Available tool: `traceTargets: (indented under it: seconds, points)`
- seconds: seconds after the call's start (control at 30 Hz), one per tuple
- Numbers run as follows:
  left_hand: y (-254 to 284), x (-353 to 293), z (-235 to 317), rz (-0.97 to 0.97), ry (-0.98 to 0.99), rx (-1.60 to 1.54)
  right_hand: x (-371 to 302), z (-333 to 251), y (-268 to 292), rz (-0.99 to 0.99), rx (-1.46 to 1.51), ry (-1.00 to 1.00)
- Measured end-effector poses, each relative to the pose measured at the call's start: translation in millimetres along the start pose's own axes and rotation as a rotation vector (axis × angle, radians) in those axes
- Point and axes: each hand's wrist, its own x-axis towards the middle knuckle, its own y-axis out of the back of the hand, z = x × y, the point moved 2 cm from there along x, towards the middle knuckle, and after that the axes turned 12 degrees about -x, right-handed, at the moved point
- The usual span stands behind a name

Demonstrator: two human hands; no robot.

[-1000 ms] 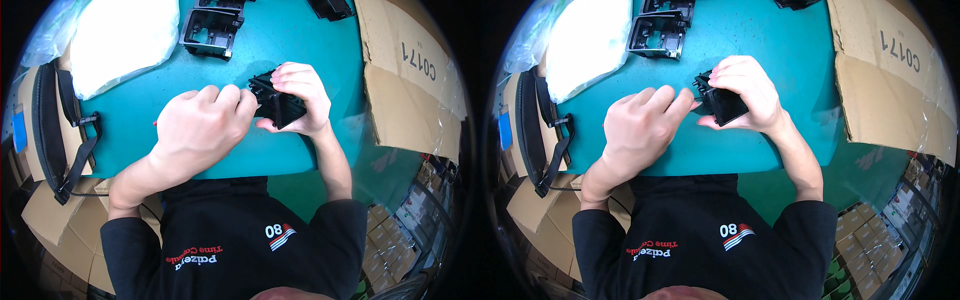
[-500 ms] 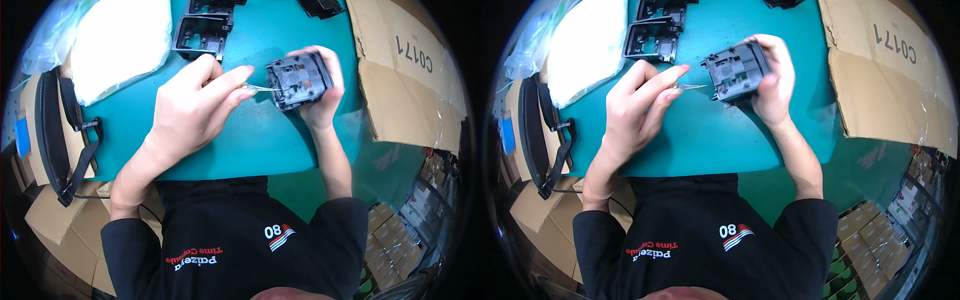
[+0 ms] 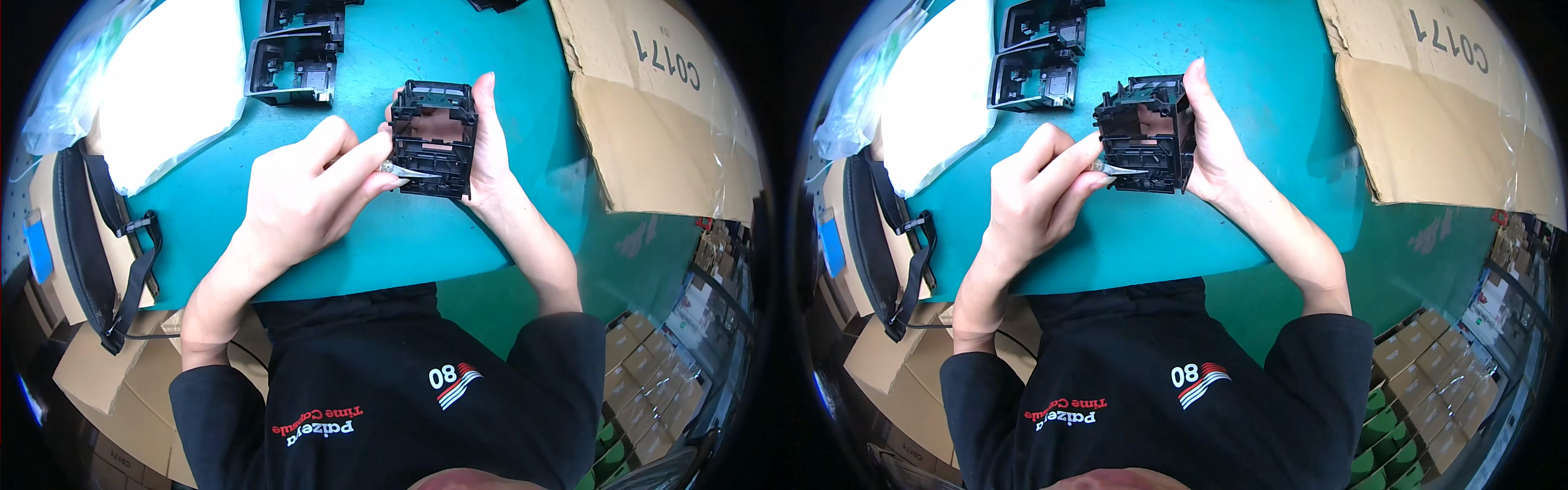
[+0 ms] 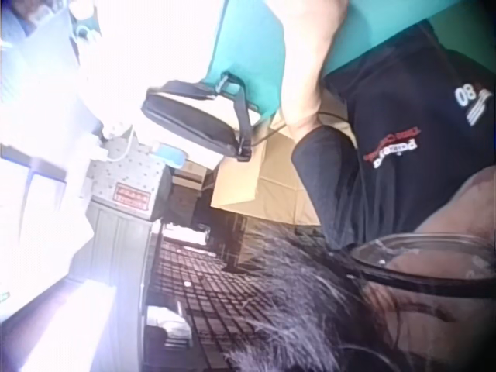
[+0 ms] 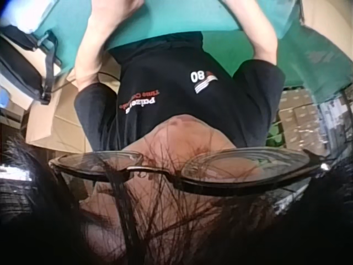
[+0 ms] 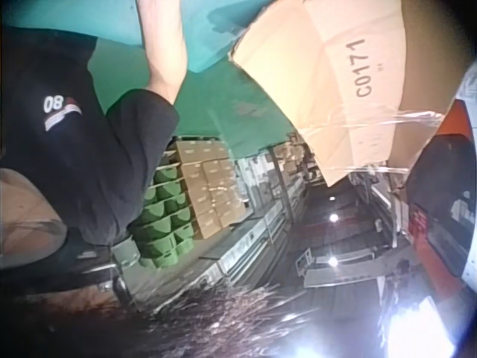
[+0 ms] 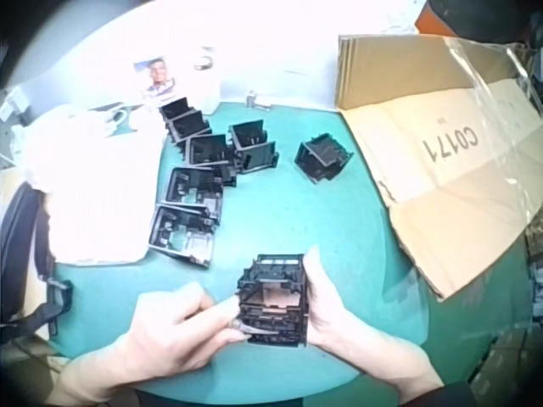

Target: The person uses a small metal tool to scrape the interior of black plastic electronic housings. After processing several units, the person places them into clear plastic bags for packaging.

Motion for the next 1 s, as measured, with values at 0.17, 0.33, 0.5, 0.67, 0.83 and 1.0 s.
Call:
traceTargets:
  seconds: [0.17, 0.33, 0.5, 0.67, 0.83, 1.0]
  points:
    - [0.7, 0.3, 2.0, 0.004, 0.013, 0.035, 1.2, 3.0, 4.3, -0.122, 0.128, 0.027]
    - [2.9, 1.5, 7.7, -0.018, 0.053, 0.009, 0.6, 2.2, -0.2, -0.025, -0.048, 0.044]
    - [3.8, 1.8, 11.4, -0.018, 0.062, 0.049, -4.0, -1.9, -9.7, 0.059, -0.179, 0.041]
    - [3.6, 2.6, 14.5, 0.006, 0.023, 0.057, -5.2, 3.2, -5.5, -0.016, -0.177, 0.07]
    - [0.4, -0.4, 12.4, 0.048, -0.041, 0.113, -7.2, 4.2, -8.5, -0.046, -0.184, 0.063]
    - [2.3, 0.1, 17.7, 0.049, -0.036, 0.12, -7.0, 8.6, -7.8, -0.038, -0.141, 0.078]
